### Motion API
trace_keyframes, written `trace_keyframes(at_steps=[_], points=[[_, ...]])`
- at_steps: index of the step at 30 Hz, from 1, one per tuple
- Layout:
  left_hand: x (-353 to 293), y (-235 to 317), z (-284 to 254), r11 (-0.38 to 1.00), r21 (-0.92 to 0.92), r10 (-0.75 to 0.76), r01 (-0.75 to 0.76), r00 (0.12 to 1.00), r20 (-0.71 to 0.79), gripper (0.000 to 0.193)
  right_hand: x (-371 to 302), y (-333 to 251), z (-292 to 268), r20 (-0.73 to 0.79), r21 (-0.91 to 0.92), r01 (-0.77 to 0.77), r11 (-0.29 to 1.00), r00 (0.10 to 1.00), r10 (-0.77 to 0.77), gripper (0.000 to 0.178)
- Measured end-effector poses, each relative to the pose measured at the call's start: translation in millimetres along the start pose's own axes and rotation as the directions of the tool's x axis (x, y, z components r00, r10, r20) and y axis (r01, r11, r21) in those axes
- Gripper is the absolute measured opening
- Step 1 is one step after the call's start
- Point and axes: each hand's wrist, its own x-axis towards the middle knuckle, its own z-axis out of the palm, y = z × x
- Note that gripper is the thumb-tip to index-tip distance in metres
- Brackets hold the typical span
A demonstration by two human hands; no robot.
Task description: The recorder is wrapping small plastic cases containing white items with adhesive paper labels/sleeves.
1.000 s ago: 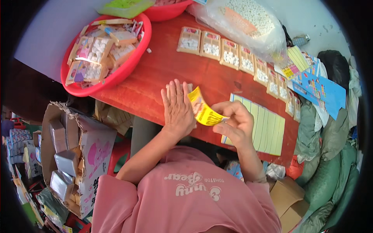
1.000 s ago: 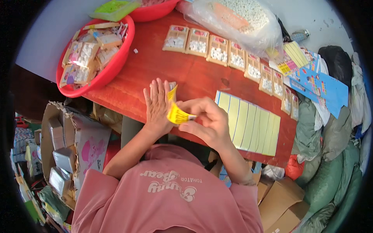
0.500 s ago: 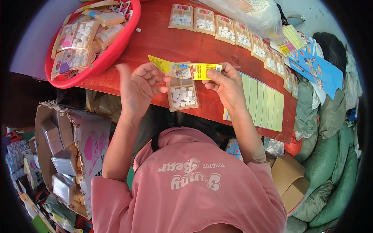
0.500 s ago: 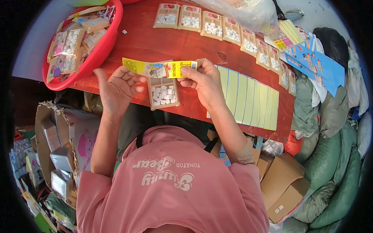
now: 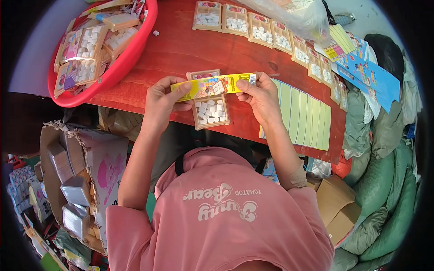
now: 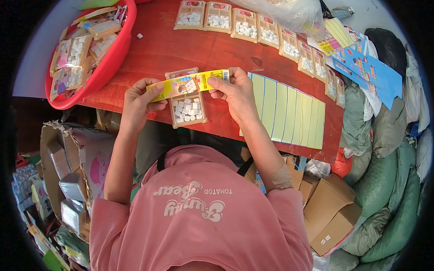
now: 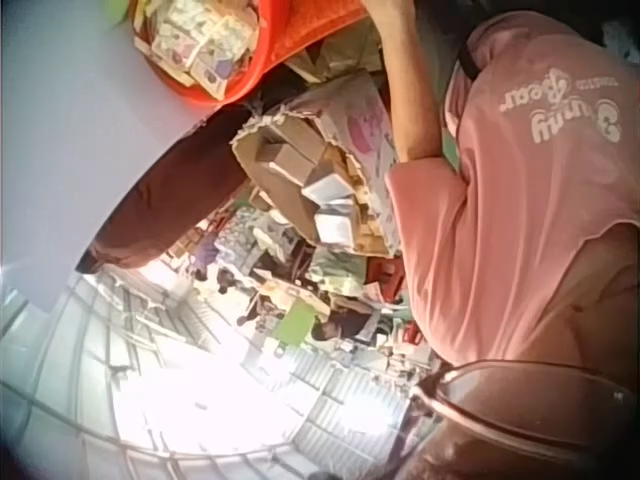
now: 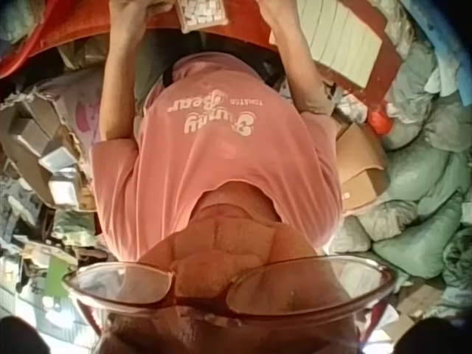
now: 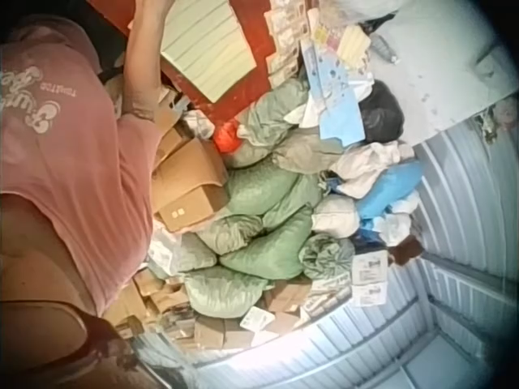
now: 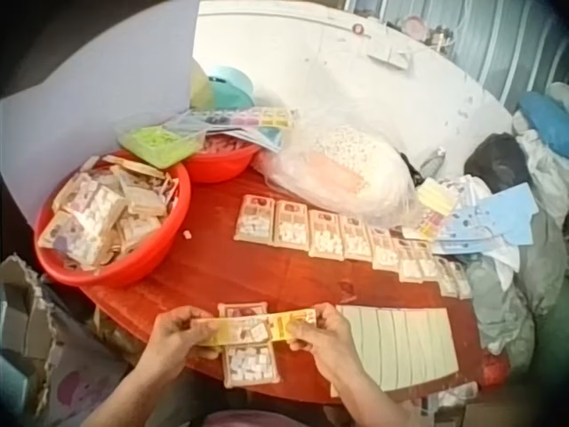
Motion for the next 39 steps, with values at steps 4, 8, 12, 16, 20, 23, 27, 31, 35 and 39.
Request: trace_keyframes(at_steps=[4, 8, 12, 16, 20, 23, 27, 31, 35, 39], points=[[8, -5, -5, 0.968, 0.246, 0.065, -0.052, 0.997, -0.044, 0.022, -1, 6, -4, -0.073, -0.155, 0.022, 0.988, 0.997, -0.034, 0.024], [11, -14, -7, 0.911, 0.399, 0.127, -0.109, 0.992, -0.021, 0.025, 1, 14, -5, -0.096, -0.305, 0.069, 0.950, 0.990, -0.103, 0.027], [9, -11, 1, 0.818, 0.567, 0.161, -0.095, 0.985, -0.066, 0.022, 7, 28, -5, -0.082, -0.672, 0.151, 0.725, 0.958, -0.276, 0.031], [0, -10, 4, 0.720, 0.685, 0.244, -0.110, 0.964, -0.102, 0.019, 3, 31, 13, 0.161, -0.906, 0.332, 0.264, 0.844, -0.511, 0.033], [-31, -12, -15, 0.676, 0.733, 0.260, -0.078, 0.956, -0.138, 0.018, -10, 39, 31, 0.223, -0.861, 0.372, 0.346, 0.889, -0.400, 0.033], [-63, -17, -39, 0.671, 0.741, 0.237, 0.021, 0.941, -0.241, 0.014, -31, 53, 49, 0.268, -0.813, 0.399, 0.425, 0.903, -0.335, 0.034], [-81, -48, -54, 0.930, 0.365, 0.183, -0.047, 0.920, -0.346, 0.017, -36, 64, 63, 0.335, -0.780, 0.468, 0.416, 0.873, -0.353, 0.036], [-83, -59, -43, 0.946, 0.305, 0.212, -0.111, 0.923, -0.321, 0.029, -35, 63, 64, 0.336, -0.773, 0.476, 0.419, 0.868, -0.365, 0.037], [-80, -63, -37, 0.894, 0.438, 0.264, -0.096, 0.902, -0.342, 0.035, -37, 64, 64, 0.331, -0.767, 0.481, 0.424, 0.863, -0.380, 0.037], [-79, -62, -40, 0.906, 0.424, 0.147, 0.011, 0.929, -0.338, 0.030, -35, 64, 61, 0.315, -0.768, 0.474, 0.431, 0.865, -0.390, 0.037]])
